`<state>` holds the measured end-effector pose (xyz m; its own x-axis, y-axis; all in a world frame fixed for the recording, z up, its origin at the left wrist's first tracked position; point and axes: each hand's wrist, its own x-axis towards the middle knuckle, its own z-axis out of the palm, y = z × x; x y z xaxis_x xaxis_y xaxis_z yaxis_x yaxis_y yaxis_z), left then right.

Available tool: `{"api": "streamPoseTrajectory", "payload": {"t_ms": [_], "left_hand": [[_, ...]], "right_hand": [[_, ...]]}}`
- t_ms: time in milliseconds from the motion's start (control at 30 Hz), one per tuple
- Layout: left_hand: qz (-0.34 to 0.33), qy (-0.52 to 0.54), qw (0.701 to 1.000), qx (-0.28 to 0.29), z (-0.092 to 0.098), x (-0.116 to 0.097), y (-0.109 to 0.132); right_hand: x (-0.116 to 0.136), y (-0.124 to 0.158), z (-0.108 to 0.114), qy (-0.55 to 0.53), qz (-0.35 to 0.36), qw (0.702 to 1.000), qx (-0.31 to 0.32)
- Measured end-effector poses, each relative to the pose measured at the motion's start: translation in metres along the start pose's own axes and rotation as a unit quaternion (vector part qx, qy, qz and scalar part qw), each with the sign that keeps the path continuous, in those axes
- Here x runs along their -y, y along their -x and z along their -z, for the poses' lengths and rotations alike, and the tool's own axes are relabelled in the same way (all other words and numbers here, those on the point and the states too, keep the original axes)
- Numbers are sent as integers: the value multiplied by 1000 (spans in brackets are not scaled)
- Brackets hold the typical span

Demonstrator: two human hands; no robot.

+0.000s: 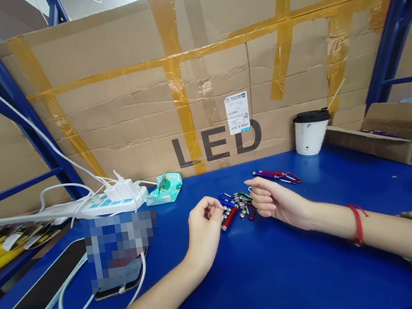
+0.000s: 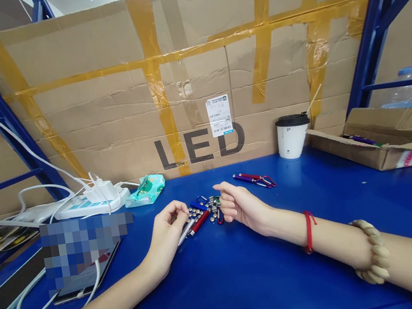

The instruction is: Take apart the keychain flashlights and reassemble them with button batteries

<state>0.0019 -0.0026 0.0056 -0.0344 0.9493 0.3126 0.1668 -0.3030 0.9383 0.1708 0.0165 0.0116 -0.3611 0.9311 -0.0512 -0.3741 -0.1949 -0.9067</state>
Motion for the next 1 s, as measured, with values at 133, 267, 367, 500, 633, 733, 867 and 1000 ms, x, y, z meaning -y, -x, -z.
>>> {"api": "streamPoseTrajectory", "payload": {"t_ms": [133,267,367,500,633,733,867,1000], "left_hand": [[-7,4,1000,0,0,1,-1],[-8,5,1000,-1,0,1,-1],[-9,6,1000,1,0,2,-1],[-7,12,1000,8,0,4,0],[-1,17,1000,12,0,5,0],[1,14,1000,15,0,4,0],[8,14,1000,15,0,2,1],[15,15,1000,17,0,2,1]], "right_hand": [[-1,0,0,8,-10,1000,6],[-2,-2,3,5,-19,1000,10],[-2,-2,4,8,-25,1000,17],[-3,-1,4,23,-18,999,33],[-4,-1,5,46,1,998,44],[-5,-1,6,65,11,997,45],[-5,-1,3,84,17,996,39],[-4,1,0,89,18,995,29]]}}
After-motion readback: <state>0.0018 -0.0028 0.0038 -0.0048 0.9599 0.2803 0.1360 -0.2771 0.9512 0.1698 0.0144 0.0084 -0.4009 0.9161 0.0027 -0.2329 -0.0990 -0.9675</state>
